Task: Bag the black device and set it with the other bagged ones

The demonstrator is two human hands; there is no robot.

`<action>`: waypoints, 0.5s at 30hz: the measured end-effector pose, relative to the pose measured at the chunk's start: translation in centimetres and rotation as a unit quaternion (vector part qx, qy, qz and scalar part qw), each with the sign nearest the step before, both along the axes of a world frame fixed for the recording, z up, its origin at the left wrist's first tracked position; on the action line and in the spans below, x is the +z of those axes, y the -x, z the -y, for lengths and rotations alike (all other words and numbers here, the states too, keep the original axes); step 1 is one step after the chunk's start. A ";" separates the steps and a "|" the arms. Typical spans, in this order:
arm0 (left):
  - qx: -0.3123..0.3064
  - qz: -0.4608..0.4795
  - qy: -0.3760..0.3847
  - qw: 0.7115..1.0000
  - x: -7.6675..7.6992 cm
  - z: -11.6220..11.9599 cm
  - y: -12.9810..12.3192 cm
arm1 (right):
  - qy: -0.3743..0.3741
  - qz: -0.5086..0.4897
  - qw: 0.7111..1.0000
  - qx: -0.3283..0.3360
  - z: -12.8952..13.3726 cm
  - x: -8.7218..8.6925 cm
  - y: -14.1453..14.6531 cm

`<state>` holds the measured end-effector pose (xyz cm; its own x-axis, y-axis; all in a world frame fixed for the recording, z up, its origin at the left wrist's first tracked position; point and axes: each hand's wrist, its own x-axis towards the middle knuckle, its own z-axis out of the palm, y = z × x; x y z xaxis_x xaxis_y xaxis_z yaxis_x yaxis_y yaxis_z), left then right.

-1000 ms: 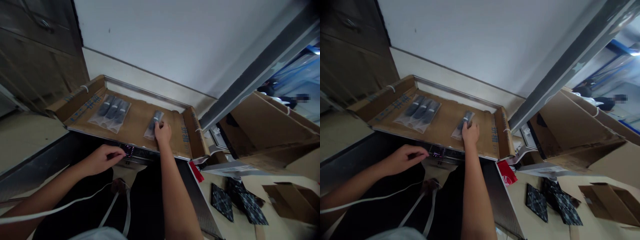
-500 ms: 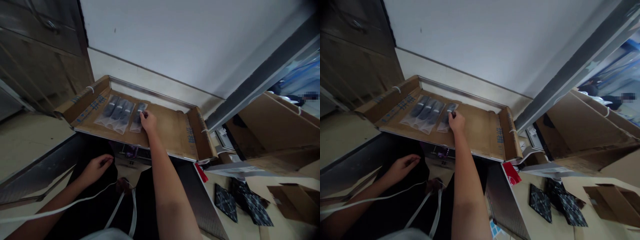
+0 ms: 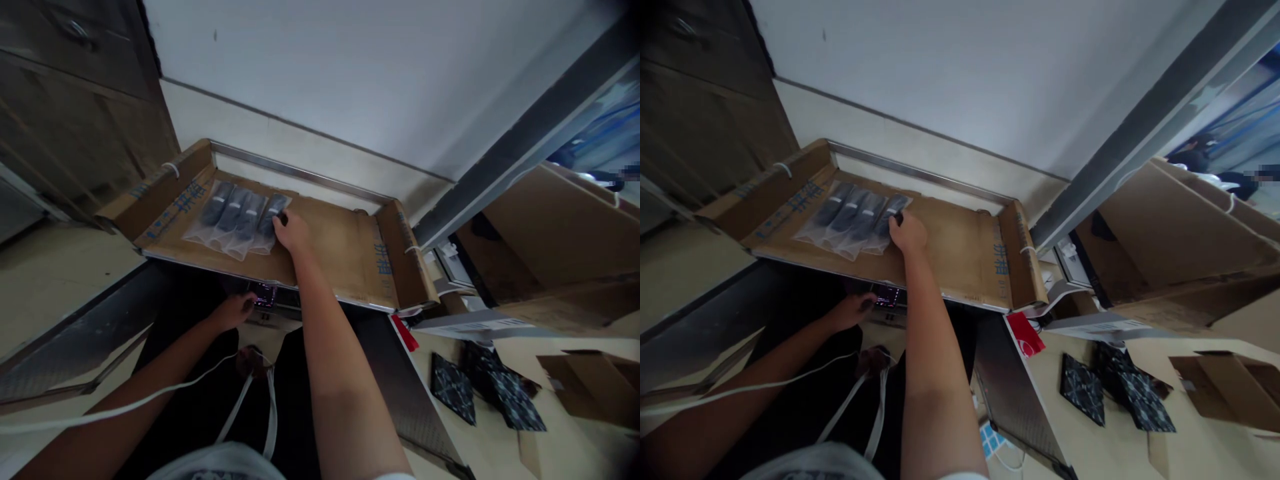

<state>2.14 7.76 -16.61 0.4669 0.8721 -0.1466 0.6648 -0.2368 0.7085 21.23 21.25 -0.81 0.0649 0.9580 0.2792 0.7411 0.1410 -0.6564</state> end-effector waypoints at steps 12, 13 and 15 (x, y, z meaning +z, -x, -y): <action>0.006 -0.061 -0.028 0.998 -1.6 -1.1 -0.7 | -0.048 -0.035 0.997 0.054 0.4 -0.7 -1.0; 0.008 -0.070 -0.042 0.997 -2.0 -1.2 -0.8 | -0.058 -0.048 0.996 0.038 0.4 -0.8 -0.9; 0.008 -0.091 -0.062 0.994 -2.7 -1.6 -1.1 | -0.075 -0.080 0.994 0.009 0.2 -0.9 -0.9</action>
<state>3.25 9.31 -19.32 0.4284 0.8959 -0.1172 0.7834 -0.3036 0.5423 22.17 21.01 -1.69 0.1028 0.9076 0.4070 0.6259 0.2590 -0.7357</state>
